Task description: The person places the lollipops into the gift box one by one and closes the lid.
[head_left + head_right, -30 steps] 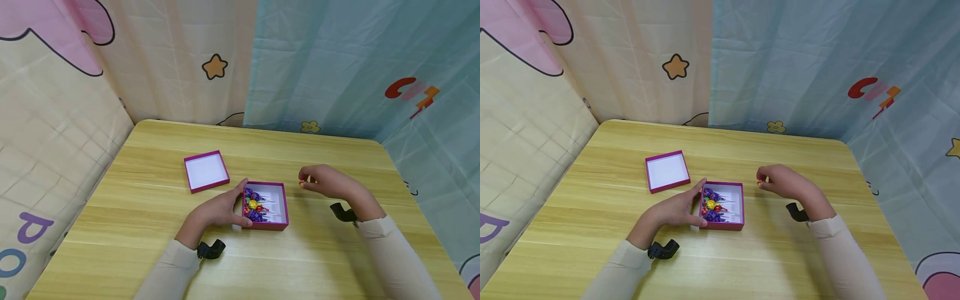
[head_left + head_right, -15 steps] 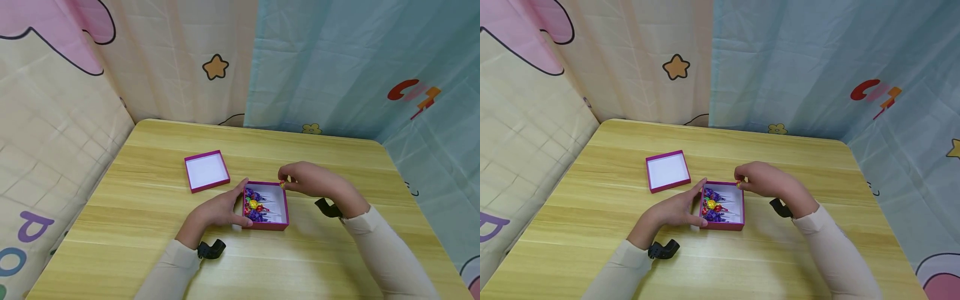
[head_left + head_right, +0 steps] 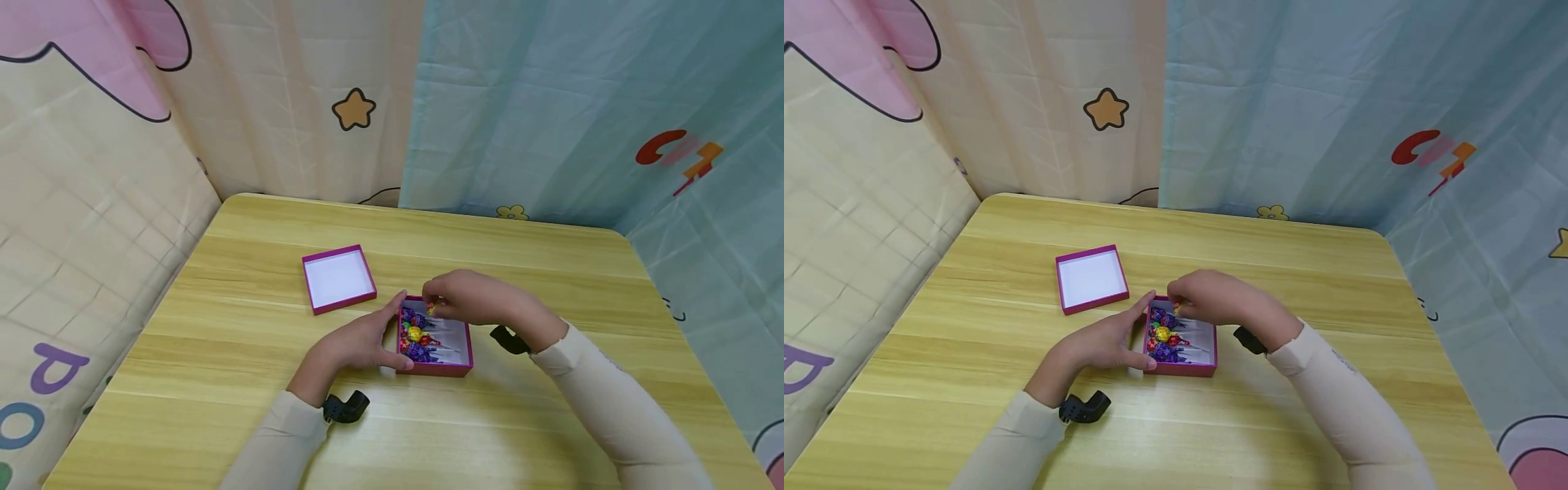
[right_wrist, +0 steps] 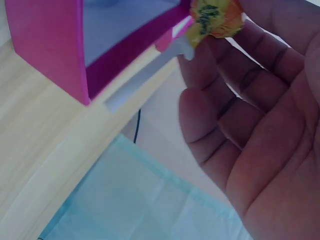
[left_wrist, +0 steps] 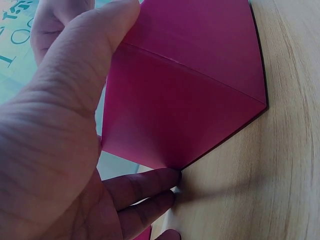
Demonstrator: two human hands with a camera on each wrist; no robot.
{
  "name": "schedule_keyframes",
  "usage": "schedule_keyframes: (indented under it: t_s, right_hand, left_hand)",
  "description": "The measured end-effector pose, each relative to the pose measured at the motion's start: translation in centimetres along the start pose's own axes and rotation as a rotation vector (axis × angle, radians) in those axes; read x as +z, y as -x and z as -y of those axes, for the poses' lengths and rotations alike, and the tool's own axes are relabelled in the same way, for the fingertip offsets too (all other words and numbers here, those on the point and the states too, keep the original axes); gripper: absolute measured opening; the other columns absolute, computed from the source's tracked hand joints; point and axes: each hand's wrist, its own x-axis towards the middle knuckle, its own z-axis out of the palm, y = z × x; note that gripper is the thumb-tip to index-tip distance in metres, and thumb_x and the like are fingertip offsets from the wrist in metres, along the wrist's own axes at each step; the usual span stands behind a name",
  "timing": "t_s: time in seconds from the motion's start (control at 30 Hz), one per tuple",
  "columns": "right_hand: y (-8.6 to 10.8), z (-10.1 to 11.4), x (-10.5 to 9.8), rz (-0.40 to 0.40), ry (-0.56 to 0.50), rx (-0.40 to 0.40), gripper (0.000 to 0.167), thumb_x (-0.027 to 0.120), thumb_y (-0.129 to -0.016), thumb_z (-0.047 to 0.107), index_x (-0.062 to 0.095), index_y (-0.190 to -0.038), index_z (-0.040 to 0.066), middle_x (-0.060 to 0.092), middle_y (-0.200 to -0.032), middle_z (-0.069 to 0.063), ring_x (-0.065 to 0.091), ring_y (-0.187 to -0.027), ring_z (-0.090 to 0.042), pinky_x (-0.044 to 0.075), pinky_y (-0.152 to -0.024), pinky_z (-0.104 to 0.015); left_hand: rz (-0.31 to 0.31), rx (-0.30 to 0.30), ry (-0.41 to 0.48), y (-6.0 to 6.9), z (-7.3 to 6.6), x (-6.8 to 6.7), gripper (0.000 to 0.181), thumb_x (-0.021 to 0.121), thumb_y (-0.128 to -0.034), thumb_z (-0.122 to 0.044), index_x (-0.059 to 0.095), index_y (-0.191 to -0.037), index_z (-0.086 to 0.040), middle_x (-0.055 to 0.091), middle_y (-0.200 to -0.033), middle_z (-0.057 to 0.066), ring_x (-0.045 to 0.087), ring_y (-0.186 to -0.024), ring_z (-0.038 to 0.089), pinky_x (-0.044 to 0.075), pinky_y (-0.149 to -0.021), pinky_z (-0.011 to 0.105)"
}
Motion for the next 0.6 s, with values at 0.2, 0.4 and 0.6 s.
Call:
schedule_keyframes:
  t_s: [0.2, 0.4, 0.6]
  right_hand:
    - [-1.0, 0.2, 0.7, -0.001, -0.002, -0.031, 0.005, 0.067, -0.096, 0.018, 0.062, -0.095, 0.017, 0.058, -0.084, 0.01, 0.052, -0.074, -0.011, 0.047, -0.07, -0.028]
    - [-1.9, 0.6, 1.5, 0.019, -0.014, -0.027, 0.006, 0.069, -0.095, 0.018, 0.064, -0.098, 0.014, 0.06, -0.085, 0.009, 0.054, -0.078, -0.012, 0.048, -0.075, -0.03]
    - [-2.5, 1.1, 2.2, 0.022, 0.021, -0.016, 0.011, 0.071, -0.094, 0.021, 0.065, -0.1, 0.014, 0.06, -0.085, 0.009, 0.054, -0.079, -0.012, 0.049, -0.078, -0.031]
  left_hand:
    - [-0.001, 0.012, 0.001, 0.0, 0.2, 0.1, 0.121, 0.08, -0.0722, -0.062, 0.002, -0.16, -0.032, 0.026, -0.162, -0.002, 0.036, -0.139, 0.019, 0.03, -0.114, 0.043]
    - [-0.001, 0.027, 0.002, 0.1, 0.2, 0.0, 0.121, 0.079, -0.0733, -0.062, 0.002, -0.161, -0.03, 0.024, -0.162, 0.0, 0.034, -0.141, 0.019, 0.029, -0.115, 0.042]
    - [-0.002, 0.04, 0.011, 0.1, 0.3, 0.0, 0.121, 0.08, -0.0742, -0.06, 0.001, -0.161, -0.03, 0.022, -0.163, 0.0, 0.033, -0.142, 0.019, 0.029, -0.115, 0.042]
